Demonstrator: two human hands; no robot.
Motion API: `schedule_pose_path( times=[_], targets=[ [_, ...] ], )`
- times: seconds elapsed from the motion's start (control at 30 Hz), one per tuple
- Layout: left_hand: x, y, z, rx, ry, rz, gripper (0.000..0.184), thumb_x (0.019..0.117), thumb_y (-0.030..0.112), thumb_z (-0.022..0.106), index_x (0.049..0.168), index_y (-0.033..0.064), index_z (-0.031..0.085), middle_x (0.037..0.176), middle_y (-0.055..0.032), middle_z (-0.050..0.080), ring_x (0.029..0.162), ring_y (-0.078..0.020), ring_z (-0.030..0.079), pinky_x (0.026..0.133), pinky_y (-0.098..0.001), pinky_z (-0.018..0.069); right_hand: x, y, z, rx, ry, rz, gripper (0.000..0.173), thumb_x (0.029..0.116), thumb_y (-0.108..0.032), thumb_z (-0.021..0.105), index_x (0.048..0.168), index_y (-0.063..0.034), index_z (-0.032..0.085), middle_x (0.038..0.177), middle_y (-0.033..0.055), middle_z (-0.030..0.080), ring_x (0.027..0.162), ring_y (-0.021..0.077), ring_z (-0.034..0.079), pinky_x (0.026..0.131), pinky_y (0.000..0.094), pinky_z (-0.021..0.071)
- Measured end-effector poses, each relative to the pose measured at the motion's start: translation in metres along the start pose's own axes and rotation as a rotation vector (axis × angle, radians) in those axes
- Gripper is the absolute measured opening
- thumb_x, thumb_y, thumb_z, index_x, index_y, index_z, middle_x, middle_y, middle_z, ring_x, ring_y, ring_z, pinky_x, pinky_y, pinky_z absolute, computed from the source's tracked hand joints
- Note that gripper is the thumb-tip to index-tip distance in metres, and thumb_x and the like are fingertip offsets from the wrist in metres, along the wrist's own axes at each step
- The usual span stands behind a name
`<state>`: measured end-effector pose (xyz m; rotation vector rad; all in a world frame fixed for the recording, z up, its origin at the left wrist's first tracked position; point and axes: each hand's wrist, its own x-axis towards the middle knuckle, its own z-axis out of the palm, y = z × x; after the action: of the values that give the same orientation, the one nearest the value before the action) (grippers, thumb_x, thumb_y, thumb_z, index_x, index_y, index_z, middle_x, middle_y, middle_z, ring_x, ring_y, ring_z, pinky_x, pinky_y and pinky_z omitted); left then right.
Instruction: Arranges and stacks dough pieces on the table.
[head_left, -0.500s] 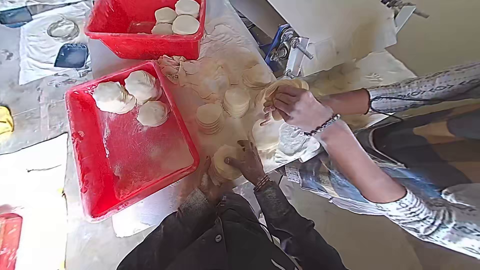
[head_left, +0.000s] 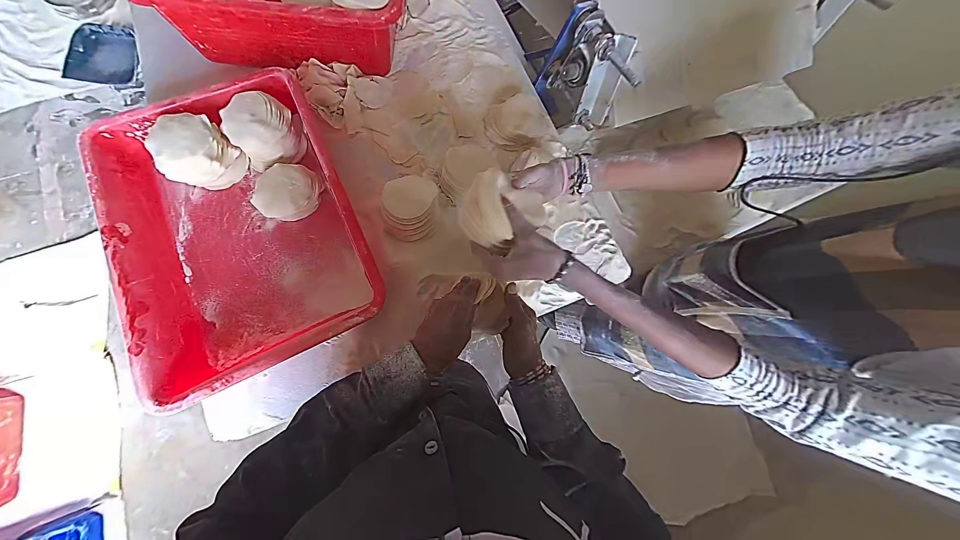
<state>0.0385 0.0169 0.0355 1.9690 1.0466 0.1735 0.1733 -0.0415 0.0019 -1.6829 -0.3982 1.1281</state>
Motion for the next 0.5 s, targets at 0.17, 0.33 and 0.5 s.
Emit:
schedule_pose_path(
  times=[0.17, 0.33, 0.5],
  targets=[
    [-0.008, -0.022, 0.003, -0.183, 0.245, -0.024, 0.037, 0.1053, 0.014, 0.046, 0.128, -0.0097, 0.062, 0.115, -0.0270, 0.069, 0.109, -0.0364, 0.068, 0.099, -0.0485, 0.0507, 0.006, 0.001, 0.003, -0.205, -0.018, -0.099, 0.026, 0.0864, -0.018, 0.071, 0.104, 0.0008, 0.066, 0.091, 0.0043, 0.068, 0.087, 0.0074, 0.065, 0.081, 0.0294, 0.0535],
    [-0.014, -0.037, 0.006, -0.293, 0.220, -0.173, 0.064, 0.0916, 0.033, 0.073, 0.138, -0.0067, 0.053, 0.140, -0.0254, 0.056, 0.129, -0.0319, 0.056, 0.111, -0.0442, 0.0428, -0.001, -0.009, 0.010, -0.565, -0.104, -0.109, 0.044, 0.0853, -0.028, 0.080, 0.112, 0.0047, 0.068, 0.104, 0.0181, 0.070, 0.103, 0.0262, 0.065, 0.095, 0.0462, 0.0492],
    [-0.032, -0.038, -0.007, -0.242, 0.186, -0.258, 0.046, 0.0922, 0.023, 0.070, 0.126, -0.0072, 0.060, 0.119, -0.0244, 0.066, 0.113, -0.0330, 0.064, 0.101, -0.0478, 0.0482, -0.015, -0.008, 0.015, -0.629, -0.225, -0.113, 0.052, 0.0884, -0.029, 0.076, 0.126, 0.0049, 0.063, 0.113, 0.0211, 0.070, 0.109, 0.0297, 0.067, 0.099, 0.0476, 0.0496]
  ],
)
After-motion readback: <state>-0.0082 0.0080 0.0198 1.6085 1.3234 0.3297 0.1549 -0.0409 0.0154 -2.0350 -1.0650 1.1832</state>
